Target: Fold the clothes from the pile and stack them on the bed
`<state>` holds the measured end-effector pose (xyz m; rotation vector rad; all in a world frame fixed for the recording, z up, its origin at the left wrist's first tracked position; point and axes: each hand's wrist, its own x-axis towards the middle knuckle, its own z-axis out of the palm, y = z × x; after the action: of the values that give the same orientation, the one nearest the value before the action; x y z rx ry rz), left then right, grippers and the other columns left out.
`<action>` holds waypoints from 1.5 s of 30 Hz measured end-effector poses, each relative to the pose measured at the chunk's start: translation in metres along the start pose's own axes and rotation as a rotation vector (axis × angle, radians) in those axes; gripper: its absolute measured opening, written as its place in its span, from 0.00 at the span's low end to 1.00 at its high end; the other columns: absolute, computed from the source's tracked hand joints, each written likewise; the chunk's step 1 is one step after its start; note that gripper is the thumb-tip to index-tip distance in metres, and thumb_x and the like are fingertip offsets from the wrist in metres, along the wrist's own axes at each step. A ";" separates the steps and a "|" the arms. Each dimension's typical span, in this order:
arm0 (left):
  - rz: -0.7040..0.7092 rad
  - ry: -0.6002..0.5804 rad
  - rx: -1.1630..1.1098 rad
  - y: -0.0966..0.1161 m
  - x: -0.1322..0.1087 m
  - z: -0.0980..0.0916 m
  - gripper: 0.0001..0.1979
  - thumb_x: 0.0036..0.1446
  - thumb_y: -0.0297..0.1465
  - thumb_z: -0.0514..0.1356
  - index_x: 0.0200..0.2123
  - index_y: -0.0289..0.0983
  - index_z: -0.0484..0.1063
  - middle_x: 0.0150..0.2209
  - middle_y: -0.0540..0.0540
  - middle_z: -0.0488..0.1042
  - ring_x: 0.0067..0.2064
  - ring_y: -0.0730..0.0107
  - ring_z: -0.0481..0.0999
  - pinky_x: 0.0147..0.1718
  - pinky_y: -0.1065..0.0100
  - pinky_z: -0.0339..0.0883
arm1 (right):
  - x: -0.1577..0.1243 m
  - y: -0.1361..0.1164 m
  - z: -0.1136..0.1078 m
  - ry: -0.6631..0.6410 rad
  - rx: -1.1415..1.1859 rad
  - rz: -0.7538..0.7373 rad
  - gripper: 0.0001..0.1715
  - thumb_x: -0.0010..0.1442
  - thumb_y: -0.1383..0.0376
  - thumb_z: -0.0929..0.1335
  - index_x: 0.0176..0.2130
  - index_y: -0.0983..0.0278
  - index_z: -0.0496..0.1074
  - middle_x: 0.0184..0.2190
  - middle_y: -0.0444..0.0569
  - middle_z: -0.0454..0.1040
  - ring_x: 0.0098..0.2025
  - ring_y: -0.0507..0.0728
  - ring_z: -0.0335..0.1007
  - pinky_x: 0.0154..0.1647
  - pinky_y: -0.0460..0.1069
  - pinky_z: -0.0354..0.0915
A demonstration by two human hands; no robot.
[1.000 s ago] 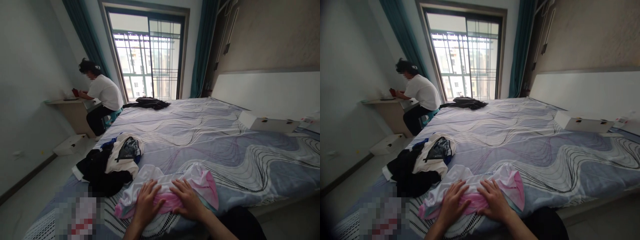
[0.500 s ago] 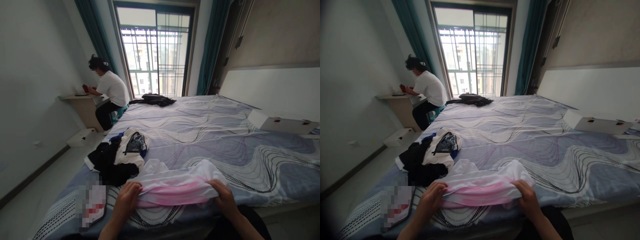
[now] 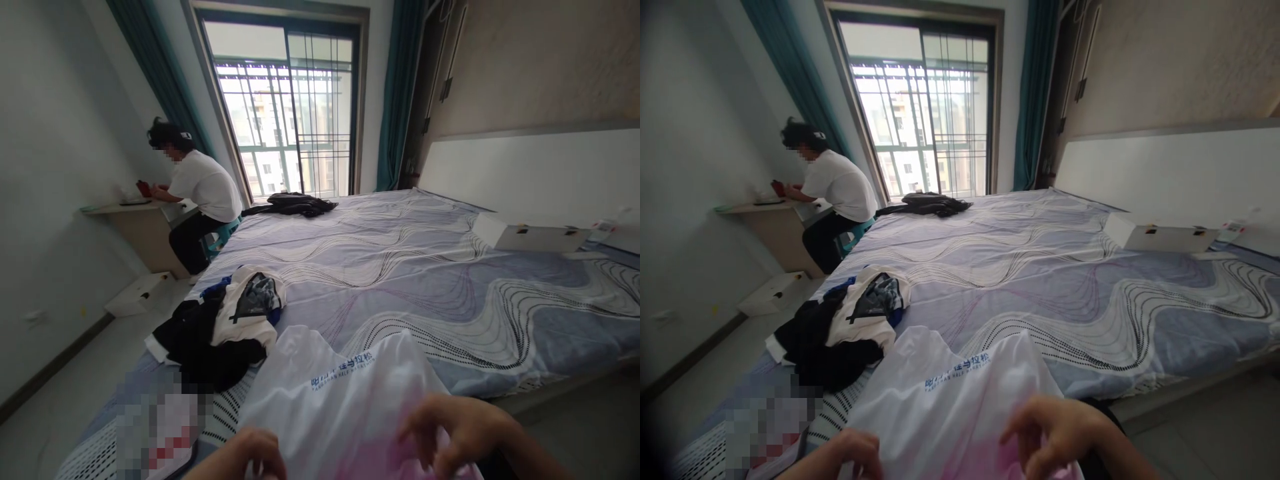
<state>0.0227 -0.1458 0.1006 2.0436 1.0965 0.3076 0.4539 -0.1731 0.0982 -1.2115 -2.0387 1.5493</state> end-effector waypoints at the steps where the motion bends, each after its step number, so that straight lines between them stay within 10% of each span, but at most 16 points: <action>1: 0.013 0.004 0.005 0.003 0.017 -0.003 0.13 0.61 0.44 0.58 0.31 0.48 0.80 0.34 0.51 0.79 0.36 0.68 0.76 0.39 0.68 0.71 | 0.016 -0.002 -0.006 0.123 -0.067 -0.024 0.24 0.55 0.51 0.71 0.48 0.58 0.80 0.36 0.48 0.81 0.39 0.58 0.77 0.43 0.50 0.70; 4: 0.084 0.340 0.113 -0.008 0.085 -0.002 0.17 0.65 0.38 0.51 0.44 0.44 0.79 0.46 0.44 0.80 0.48 0.63 0.77 0.52 0.62 0.69 | 0.070 0.002 -0.020 0.597 -0.469 0.032 0.31 0.59 0.54 0.69 0.60 0.58 0.70 0.53 0.55 0.75 0.56 0.63 0.69 0.62 0.61 0.58; 8: -0.116 0.578 0.451 -0.049 0.152 0.019 0.23 0.60 0.34 0.56 0.58 0.37 0.70 0.61 0.36 0.70 0.64 0.51 0.66 0.63 0.47 0.58 | 0.096 0.022 -0.013 0.423 -0.790 0.058 0.32 0.53 0.63 0.71 0.58 0.53 0.73 0.49 0.52 0.75 0.51 0.62 0.70 0.59 0.60 0.58; 12: -0.196 0.710 0.632 -0.078 0.161 0.039 0.24 0.63 0.38 0.53 0.60 0.34 0.67 0.62 0.34 0.68 0.65 0.49 0.63 0.63 0.49 0.57 | 0.074 0.029 0.008 0.276 -0.777 -0.013 0.07 0.53 0.60 0.72 0.34 0.54 0.82 0.34 0.48 0.77 0.36 0.57 0.73 0.41 0.50 0.63; 17: -0.233 0.881 0.739 -0.073 0.151 0.045 0.26 0.65 0.37 0.50 0.60 0.26 0.65 0.57 0.30 0.69 0.56 0.52 0.70 0.56 0.56 0.64 | 0.094 0.015 0.022 0.525 -0.631 0.136 0.18 0.60 0.51 0.69 0.31 0.60 0.80 0.33 0.52 0.78 0.38 0.59 0.74 0.43 0.50 0.63; 20: -0.304 0.880 0.758 -0.063 0.149 0.044 0.28 0.65 0.38 0.49 0.61 0.24 0.63 0.55 0.28 0.70 0.53 0.51 0.72 0.52 0.57 0.66 | 0.134 0.010 0.033 0.579 -0.467 0.261 0.18 0.53 0.57 0.73 0.42 0.63 0.78 0.40 0.54 0.78 0.44 0.61 0.73 0.46 0.51 0.63; 27: -0.446 0.601 0.586 -0.046 0.151 -0.003 0.15 0.66 0.39 0.51 0.41 0.37 0.75 0.35 0.41 0.79 0.38 0.60 0.79 0.38 0.66 0.65 | 0.169 0.002 0.024 0.390 -0.174 0.218 0.09 0.54 0.64 0.67 0.24 0.64 0.70 0.21 0.41 0.69 0.28 0.51 0.67 0.29 0.44 0.59; 33: -0.418 0.790 0.602 -0.024 0.149 -0.055 0.21 0.69 0.36 0.41 0.50 0.34 0.69 0.44 0.35 0.77 0.46 0.53 0.77 0.43 0.60 0.66 | 0.165 0.005 0.011 0.293 0.050 0.171 0.16 0.57 0.56 0.68 0.42 0.63 0.69 0.31 0.41 0.75 0.29 0.51 0.69 0.28 0.43 0.63; 37: -0.196 0.958 0.711 -0.018 0.154 -0.021 0.22 0.65 0.26 0.44 0.58 0.32 0.67 0.57 0.29 0.68 0.62 0.45 0.65 0.56 0.48 0.61 | 0.169 0.001 0.024 0.041 -0.069 0.182 0.23 0.40 0.66 0.77 0.39 0.62 0.74 0.33 0.41 0.77 0.35 0.55 0.74 0.31 0.44 0.65; 41: 0.337 0.584 0.671 -0.040 0.169 0.036 0.30 0.58 0.18 0.46 0.61 0.40 0.67 0.61 0.41 0.69 0.68 0.57 0.58 0.63 0.52 0.59 | 0.176 -0.013 0.027 0.250 -0.571 0.193 0.07 0.49 0.68 0.71 0.33 0.65 0.77 0.33 0.49 0.78 0.40 0.61 0.75 0.39 0.48 0.65; 45: 0.188 0.610 0.482 -0.067 0.178 0.055 0.22 0.63 0.28 0.49 0.57 0.35 0.71 0.56 0.38 0.74 0.61 0.57 0.68 0.60 0.52 0.65 | 0.167 -0.016 -0.001 0.324 -0.638 0.206 0.13 0.54 0.68 0.68 0.41 0.64 0.78 0.42 0.54 0.79 0.47 0.63 0.73 0.46 0.51 0.63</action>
<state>0.1185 -0.0123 -0.0109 2.5739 1.4423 0.8767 0.3483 -0.0453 0.0735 -1.8010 -2.2992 0.6940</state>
